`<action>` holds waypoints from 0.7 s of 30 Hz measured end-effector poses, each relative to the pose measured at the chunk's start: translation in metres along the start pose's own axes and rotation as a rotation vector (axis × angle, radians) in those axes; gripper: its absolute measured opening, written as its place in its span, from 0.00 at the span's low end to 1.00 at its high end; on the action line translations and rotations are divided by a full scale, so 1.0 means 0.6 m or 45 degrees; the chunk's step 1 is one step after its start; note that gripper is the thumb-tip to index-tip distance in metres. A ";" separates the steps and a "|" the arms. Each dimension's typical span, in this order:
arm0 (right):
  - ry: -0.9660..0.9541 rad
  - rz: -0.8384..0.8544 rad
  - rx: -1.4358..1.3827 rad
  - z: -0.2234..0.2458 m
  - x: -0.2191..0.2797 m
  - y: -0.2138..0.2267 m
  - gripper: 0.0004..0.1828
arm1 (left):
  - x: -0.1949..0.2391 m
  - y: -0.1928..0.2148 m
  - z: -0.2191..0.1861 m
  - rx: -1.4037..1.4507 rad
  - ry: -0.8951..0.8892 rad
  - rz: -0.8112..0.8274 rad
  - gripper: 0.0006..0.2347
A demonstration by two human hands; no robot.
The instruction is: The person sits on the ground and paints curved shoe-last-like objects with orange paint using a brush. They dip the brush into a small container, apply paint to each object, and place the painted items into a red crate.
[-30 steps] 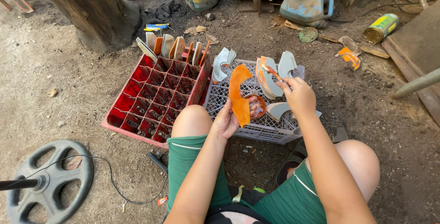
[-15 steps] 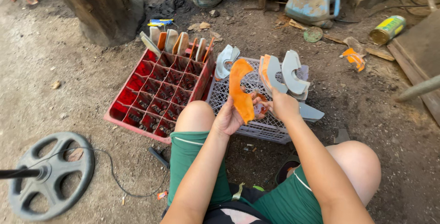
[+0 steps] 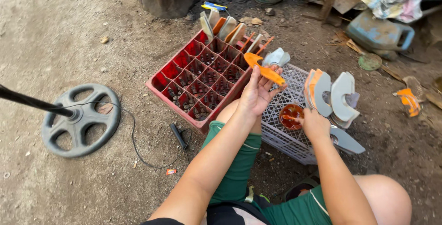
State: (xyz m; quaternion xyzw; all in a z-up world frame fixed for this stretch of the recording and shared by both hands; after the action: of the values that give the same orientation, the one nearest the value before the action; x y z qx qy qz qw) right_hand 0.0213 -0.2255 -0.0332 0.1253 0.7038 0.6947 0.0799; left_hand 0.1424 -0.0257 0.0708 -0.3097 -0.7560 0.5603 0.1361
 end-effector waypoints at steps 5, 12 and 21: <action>0.062 -0.060 0.036 0.018 0.013 0.022 0.25 | -0.037 0.010 -0.062 0.017 -0.121 -0.123 0.16; 0.027 -0.004 0.094 0.015 0.015 0.032 0.29 | -0.089 0.047 -0.130 -0.010 -0.174 -0.226 0.17; -0.009 -0.105 -0.173 0.043 -0.025 0.119 0.21 | -0.139 0.113 -0.209 0.061 -0.315 -0.273 0.17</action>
State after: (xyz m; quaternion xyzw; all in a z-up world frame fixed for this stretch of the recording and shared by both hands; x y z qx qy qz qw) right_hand 0.0479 -0.2047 0.0363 0.0931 0.6594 0.7364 0.1193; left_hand 0.2973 0.0305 0.0614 -0.1527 -0.7821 0.5944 0.1084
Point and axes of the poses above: each hand's wrist, its own x-axis away from the middle knuckle, its own y-axis out of the back of the hand, z = x × y, the point moved 9 cm from there along -x, towards the middle knuckle, and after that the axes turned 7 degrees about z, right-handed, at the moved point
